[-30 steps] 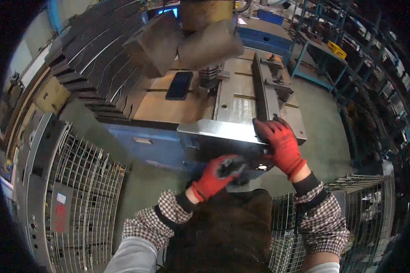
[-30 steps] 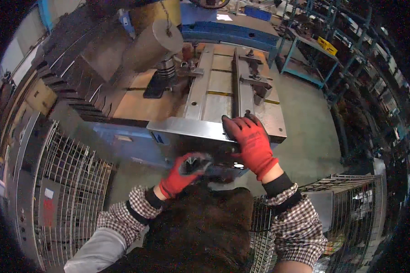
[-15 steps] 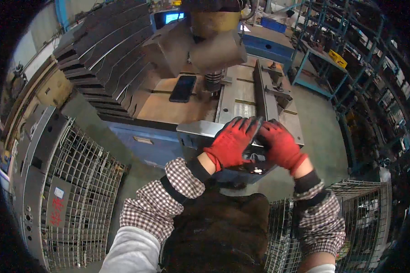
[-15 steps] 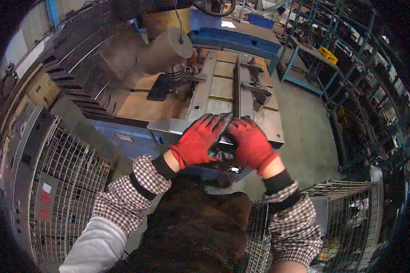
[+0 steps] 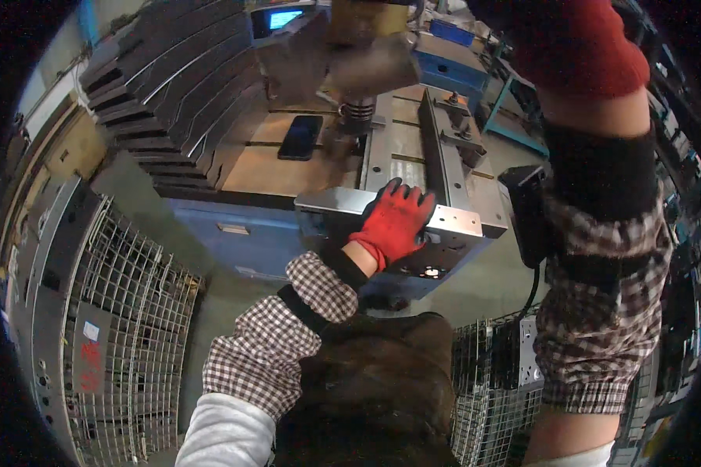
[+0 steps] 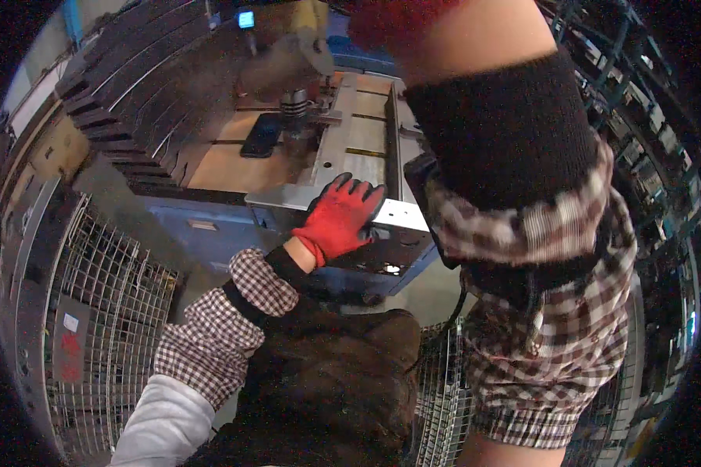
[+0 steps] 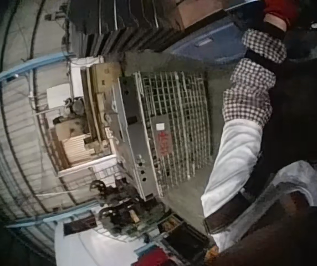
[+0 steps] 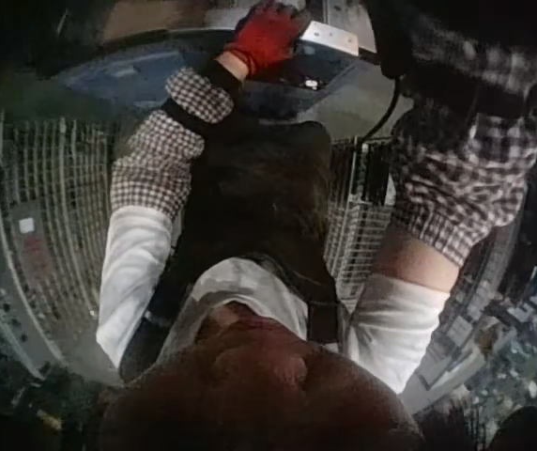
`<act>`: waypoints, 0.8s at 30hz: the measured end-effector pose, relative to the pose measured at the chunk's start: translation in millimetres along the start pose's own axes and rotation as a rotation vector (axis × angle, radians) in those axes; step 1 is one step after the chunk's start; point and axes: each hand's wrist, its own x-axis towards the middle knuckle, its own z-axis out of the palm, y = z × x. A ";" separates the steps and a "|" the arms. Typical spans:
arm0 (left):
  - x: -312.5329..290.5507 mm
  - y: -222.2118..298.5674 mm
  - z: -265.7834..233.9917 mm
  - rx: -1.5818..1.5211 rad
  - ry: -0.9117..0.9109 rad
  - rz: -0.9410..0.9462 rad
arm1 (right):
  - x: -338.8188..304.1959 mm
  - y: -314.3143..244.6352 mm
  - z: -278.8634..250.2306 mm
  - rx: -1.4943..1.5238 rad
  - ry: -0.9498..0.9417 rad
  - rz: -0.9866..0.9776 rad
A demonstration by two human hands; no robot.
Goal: Bending metal plates using a press machine on a fabrication floor.
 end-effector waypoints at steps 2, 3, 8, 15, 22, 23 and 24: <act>-1.0 -3.5 5.5 0.054 -0.007 0.011 | 18.2 -8.1 16.2 0.101 -0.023 0.006; -0.3 -1.8 5.4 0.064 0.017 0.021 | 25.4 -10.1 21.1 0.130 -0.032 0.008; -7.2 -6.2 3.2 0.037 -0.036 -0.033 | 42.3 -18.9 44.9 0.694 0.048 0.374; -3.1 -2.3 2.2 0.031 -0.040 -0.025 | 38.5 -6.3 64.3 -0.220 0.157 -0.101; -10.5 -2.1 6.5 0.059 0.000 -0.036 | 13.2 -27.5 88.9 0.849 0.329 0.325; -9.6 -1.4 8.7 0.058 0.019 -0.033 | 9.7 -33.1 90.0 1.158 0.429 0.524; -6.8 -1.8 17.2 -0.001 0.085 -0.007 | 5.7 -35.9 89.2 1.150 0.429 0.529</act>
